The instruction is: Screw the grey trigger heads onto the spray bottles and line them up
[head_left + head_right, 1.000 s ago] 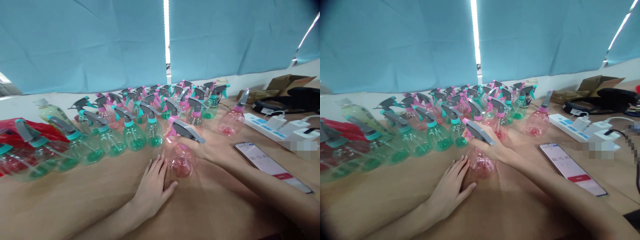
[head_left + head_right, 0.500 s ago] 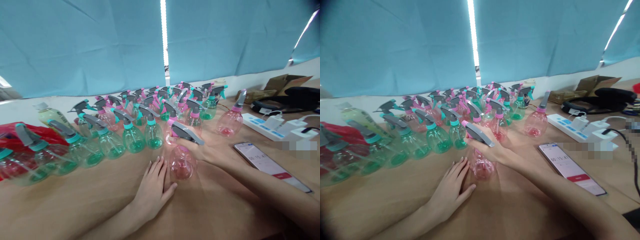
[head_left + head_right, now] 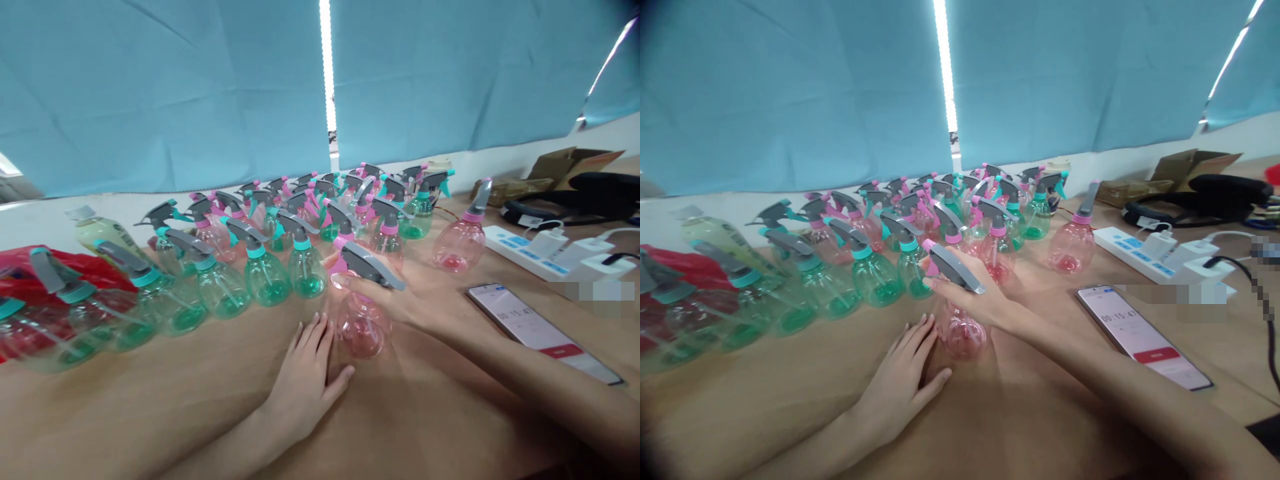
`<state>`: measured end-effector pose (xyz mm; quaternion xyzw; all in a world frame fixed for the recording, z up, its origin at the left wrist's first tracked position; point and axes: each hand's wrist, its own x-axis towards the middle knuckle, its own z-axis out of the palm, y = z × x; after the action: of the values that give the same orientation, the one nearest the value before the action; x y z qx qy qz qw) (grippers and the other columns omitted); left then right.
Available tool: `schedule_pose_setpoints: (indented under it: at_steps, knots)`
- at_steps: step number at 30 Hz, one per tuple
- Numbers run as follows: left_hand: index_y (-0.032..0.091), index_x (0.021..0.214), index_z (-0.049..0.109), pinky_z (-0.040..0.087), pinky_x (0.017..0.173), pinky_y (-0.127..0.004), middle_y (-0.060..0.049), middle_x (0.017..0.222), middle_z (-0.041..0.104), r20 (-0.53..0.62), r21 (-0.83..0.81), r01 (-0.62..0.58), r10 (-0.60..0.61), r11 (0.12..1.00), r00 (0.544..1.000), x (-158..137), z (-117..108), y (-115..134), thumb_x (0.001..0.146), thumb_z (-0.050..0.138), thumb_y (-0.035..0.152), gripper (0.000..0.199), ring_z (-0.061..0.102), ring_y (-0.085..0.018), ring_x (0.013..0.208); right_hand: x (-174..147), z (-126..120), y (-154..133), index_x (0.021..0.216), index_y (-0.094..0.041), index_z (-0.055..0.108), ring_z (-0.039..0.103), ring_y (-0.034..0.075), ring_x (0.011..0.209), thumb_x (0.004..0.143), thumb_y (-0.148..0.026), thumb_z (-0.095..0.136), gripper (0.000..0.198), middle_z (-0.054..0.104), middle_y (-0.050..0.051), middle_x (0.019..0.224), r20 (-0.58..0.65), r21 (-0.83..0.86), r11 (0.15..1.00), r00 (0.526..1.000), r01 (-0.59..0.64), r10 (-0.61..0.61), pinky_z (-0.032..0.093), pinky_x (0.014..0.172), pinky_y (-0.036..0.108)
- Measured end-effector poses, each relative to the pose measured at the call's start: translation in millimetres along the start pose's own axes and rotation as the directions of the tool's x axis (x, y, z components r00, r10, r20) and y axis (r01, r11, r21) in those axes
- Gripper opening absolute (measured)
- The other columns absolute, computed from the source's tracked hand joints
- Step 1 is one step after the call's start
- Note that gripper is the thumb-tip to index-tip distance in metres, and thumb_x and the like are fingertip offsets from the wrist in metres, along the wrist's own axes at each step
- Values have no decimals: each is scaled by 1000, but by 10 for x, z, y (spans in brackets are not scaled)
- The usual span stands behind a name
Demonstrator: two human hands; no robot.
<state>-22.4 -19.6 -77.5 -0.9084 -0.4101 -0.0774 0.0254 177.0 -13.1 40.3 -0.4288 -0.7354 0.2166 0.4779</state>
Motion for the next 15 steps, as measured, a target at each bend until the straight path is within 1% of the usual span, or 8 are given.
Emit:
schedule_pose_setpoints:
  at_steps: [3,6,8,13,15]
  knots:
    - [3,135,46,34,108,-55,-22,144,43,-24,-15,1,-2,1000,1000,-2,19,-9,94,45,49,61,38,-35,135,-6,-2,-49,109,-34,67,65,20,75,81,-23,64,31,72,-2,93,6,0,999,999,-37,37,54,64,32]
    - [3,136,46,34,107,-56,-22,144,43,-30,-18,-1,1,1000,1000,-3,23,-13,95,45,49,62,38,-36,135,4,17,-31,115,-34,65,66,19,74,80,-22,65,36,73,-2,97,17,3,999,999,-44,44,56,67,32]
    - [4,136,46,34,107,-56,-22,145,42,-25,-18,-1,0,1000,1000,-4,18,-12,95,44,50,62,38,-35,135,6,18,-18,117,-36,65,67,19,75,81,-24,64,37,73,-3,98,16,11,999,999,-33,33,56,68,32]
    - [4,136,45,34,107,-56,-22,145,42,-26,-21,0,-1,1000,1000,-7,23,-10,94,45,49,61,38,-35,135,4,-2,-12,116,-37,65,68,23,87,81,-26,66,37,73,-2,97,7,26,1000,1000,-17,17,57,71,35]
    - [4,136,45,35,107,-56,-22,144,43,-37,-27,-2,1,1000,999,-6,33,-13,94,46,49,61,38,-35,135,8,-5,-7,116,-38,65,68,23,87,81,-27,67,37,73,-2,96,-3,33,999,1000,-1,1,57,71,35]
